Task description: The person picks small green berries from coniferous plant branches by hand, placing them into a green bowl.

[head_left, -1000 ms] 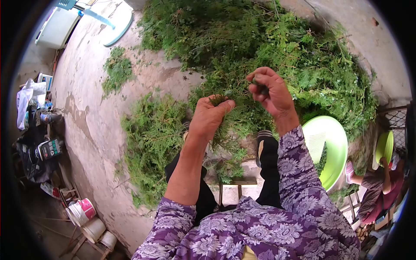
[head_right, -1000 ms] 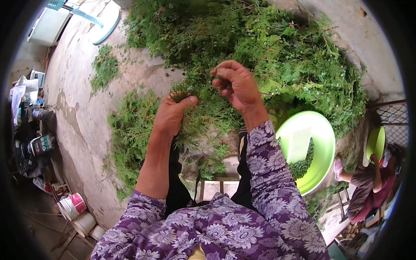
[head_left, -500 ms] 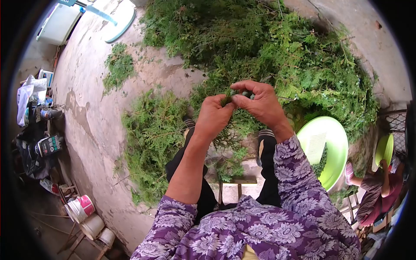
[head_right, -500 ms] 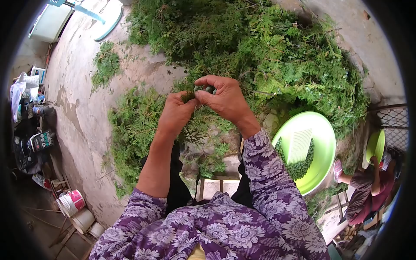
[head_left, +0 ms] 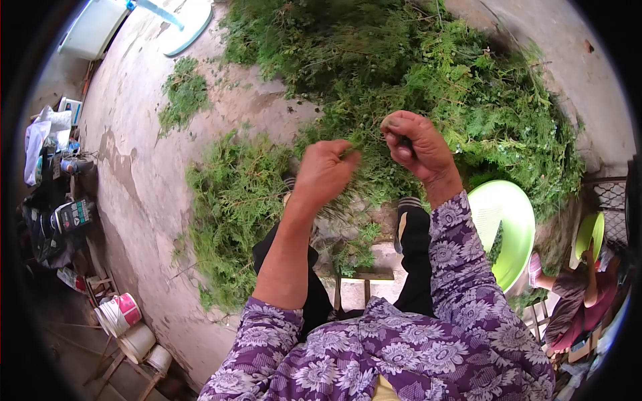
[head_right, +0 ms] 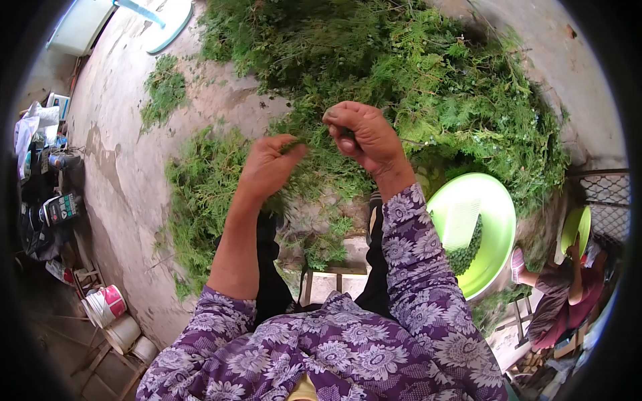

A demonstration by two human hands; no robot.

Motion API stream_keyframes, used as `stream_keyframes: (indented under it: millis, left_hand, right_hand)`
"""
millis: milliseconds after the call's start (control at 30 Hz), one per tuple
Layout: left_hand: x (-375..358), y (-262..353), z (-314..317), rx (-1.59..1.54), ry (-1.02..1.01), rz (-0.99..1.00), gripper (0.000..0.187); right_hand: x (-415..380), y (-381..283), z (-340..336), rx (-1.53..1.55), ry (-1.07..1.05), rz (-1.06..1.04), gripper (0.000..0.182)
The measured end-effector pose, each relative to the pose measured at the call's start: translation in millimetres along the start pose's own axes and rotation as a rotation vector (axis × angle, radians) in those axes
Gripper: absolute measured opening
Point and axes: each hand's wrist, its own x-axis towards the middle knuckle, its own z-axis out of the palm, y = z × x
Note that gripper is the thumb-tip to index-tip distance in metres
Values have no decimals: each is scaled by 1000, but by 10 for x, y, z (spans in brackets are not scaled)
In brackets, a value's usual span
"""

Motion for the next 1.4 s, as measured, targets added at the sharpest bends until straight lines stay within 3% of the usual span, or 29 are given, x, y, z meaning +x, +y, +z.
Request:
stream_keyframes:
  millis: [67,133,167,233,367,433,567,700,867,900,967,1033,1100,1133,1200,1333,1400]
  left_hand:
    - [-2,-66,-200,1116,500,44,20]
    - [-102,144,-450,1142,525,-382,33]
    - [-173,137,-565,1144,534,-384,33]
    - [-311,95,-713,1374,790,-421,45]
    - [-304,-46,-752,1390,940,-357,59]
    - [-254,-77,-638,1354,840,-120,60]
    - [-240,23,-612,1212,768,-134,59]
    - [-225,-40,-640,1139,787,-70,52]
    - [-276,-62,-697,1042,802,-5,48]
    - [-286,-71,-710,1019,807,5,48]
    - [-303,-74,-731,991,811,17,48]
    - [-314,-65,-766,985,784,-52,58]
    - [-323,-74,-805,962,797,-57,58]
    - [-339,-87,-813,946,798,-63,58]
    - [-361,-102,-840,945,805,-69,57]
    - [-398,-87,-896,937,815,-85,56]
    - [-417,-94,-913,940,828,-77,56]
  right_hand:
    - [33,18,-66,181,-38,-9,10]
    - [22,-3,-59,193,-41,-23,10]
    - [16,-14,-55,206,-33,-40,10]
    - [21,-37,-52,226,-52,-48,11]
    - [75,-5,-29,232,-1,-79,11]
    - [88,23,-8,234,-8,-72,11]
    - [44,0,-117,182,80,-108,14]
    - [-249,-108,-663,342,210,-159,21]
    - [-1022,-54,-1498,-60,875,-157,7]
    - [-1283,49,-1830,-299,881,-137,9]
    - [-1764,346,-2244,-731,1198,-97,18]
    - [-2368,613,-3052,-1464,1171,343,26]
    - [-2569,654,-3176,-1545,1001,562,23]
    - [-2550,648,-3179,-1549,992,562,23]
    - [-2398,565,-2882,-1099,1242,614,17]
    - [-2010,526,-3091,-991,1275,447,11]
    - [-1713,376,-3043,-1131,1047,539,16]
